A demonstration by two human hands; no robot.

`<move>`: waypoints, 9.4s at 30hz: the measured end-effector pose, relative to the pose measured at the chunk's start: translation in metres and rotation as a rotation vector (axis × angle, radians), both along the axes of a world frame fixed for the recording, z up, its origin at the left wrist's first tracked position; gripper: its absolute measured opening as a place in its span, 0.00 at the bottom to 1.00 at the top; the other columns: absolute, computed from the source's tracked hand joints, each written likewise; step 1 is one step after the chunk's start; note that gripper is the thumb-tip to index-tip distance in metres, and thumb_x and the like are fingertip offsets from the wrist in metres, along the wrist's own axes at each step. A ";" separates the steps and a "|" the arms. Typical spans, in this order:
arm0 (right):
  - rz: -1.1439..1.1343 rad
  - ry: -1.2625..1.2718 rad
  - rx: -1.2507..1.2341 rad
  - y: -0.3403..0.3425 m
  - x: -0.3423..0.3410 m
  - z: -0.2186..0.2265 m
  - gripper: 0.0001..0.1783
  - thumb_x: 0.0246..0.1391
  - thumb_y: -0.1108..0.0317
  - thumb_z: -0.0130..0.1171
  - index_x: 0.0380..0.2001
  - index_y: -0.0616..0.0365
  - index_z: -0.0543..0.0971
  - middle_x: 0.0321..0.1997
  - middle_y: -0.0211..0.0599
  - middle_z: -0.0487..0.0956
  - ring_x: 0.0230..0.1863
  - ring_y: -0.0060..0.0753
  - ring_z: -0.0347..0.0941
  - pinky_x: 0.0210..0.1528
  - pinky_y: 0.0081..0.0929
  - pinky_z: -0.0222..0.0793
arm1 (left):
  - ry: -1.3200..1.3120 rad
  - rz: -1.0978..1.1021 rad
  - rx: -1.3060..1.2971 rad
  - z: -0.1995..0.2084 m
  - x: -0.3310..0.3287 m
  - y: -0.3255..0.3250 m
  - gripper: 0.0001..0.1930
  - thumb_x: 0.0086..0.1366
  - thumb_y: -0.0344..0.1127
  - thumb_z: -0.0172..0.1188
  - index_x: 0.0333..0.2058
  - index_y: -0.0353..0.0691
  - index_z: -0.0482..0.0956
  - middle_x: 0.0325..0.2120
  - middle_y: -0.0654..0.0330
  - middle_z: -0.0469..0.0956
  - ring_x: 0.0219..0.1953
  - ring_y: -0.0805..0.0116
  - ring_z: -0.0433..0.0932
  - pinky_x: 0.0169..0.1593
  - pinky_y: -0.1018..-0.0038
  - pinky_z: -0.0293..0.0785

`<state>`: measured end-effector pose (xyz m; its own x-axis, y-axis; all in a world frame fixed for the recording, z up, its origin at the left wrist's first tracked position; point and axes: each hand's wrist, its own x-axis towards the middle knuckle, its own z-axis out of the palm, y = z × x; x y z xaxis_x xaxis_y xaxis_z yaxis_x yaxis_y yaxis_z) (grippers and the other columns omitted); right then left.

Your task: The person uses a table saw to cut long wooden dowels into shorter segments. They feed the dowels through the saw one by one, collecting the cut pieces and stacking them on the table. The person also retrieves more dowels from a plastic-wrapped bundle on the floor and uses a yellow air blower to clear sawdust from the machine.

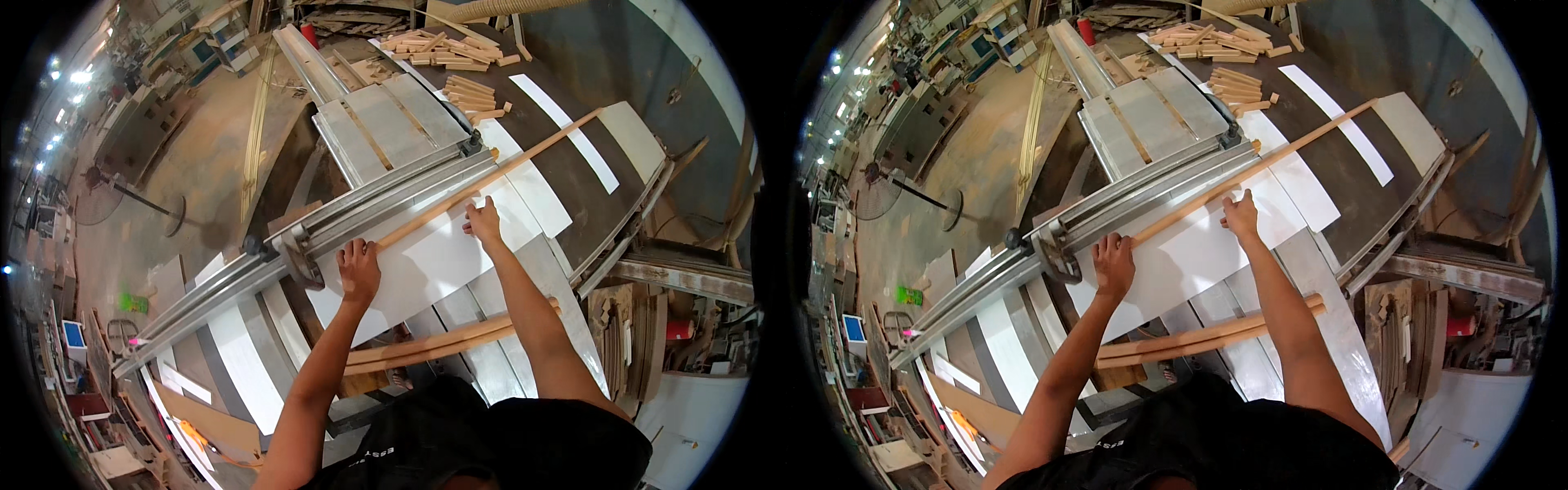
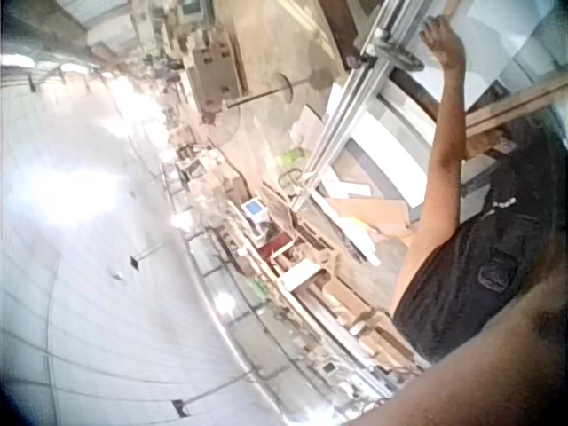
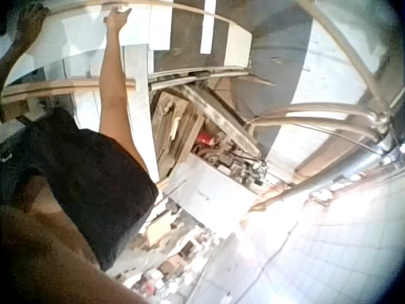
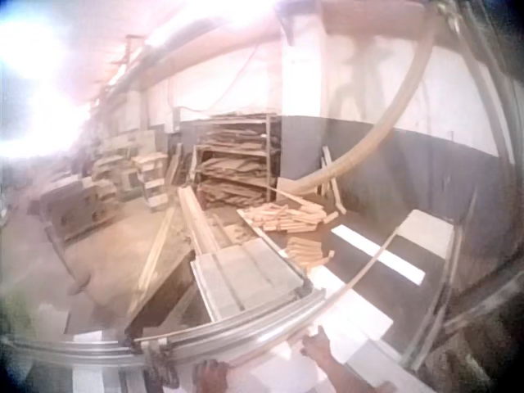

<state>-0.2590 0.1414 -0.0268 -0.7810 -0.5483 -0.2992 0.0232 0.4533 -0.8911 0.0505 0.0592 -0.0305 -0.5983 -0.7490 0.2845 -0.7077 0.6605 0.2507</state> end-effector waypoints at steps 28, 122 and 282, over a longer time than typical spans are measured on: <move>-0.103 0.119 -0.092 -0.087 0.066 -0.023 0.16 0.62 0.68 0.57 0.43 0.67 0.65 0.25 0.46 0.80 0.17 0.34 0.78 0.15 0.30 0.72 | 0.010 0.020 -0.003 0.024 -0.059 -0.049 0.39 0.44 0.24 0.60 0.60 0.31 0.62 0.50 0.49 0.66 0.57 0.50 0.64 0.64 0.47 0.52; 0.683 0.949 0.314 -0.025 -0.355 0.010 0.21 0.51 0.75 0.68 0.51 0.62 0.81 0.52 0.46 0.80 0.54 0.51 0.77 0.57 0.40 0.73 | -0.075 -0.078 -0.149 0.008 -0.202 -0.062 0.44 0.49 0.63 0.72 0.54 0.33 0.72 0.47 0.53 0.73 0.50 0.55 0.72 0.54 0.61 0.65; -0.217 0.058 -0.104 -0.097 0.080 -0.027 0.17 0.61 0.70 0.53 0.48 0.70 0.67 0.27 0.52 0.80 0.17 0.43 0.79 0.15 0.33 0.76 | 0.022 -0.058 0.051 0.019 -0.038 -0.064 0.47 0.51 0.57 0.73 0.66 0.41 0.65 0.66 0.47 0.59 0.71 0.50 0.53 0.72 0.46 0.43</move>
<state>-0.1790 0.0440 -0.0539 -0.8981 -0.3914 -0.2007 0.0571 0.3487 -0.9355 0.0130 -0.0045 -0.0113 -0.6351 -0.7272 0.2605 -0.6624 0.6862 0.3006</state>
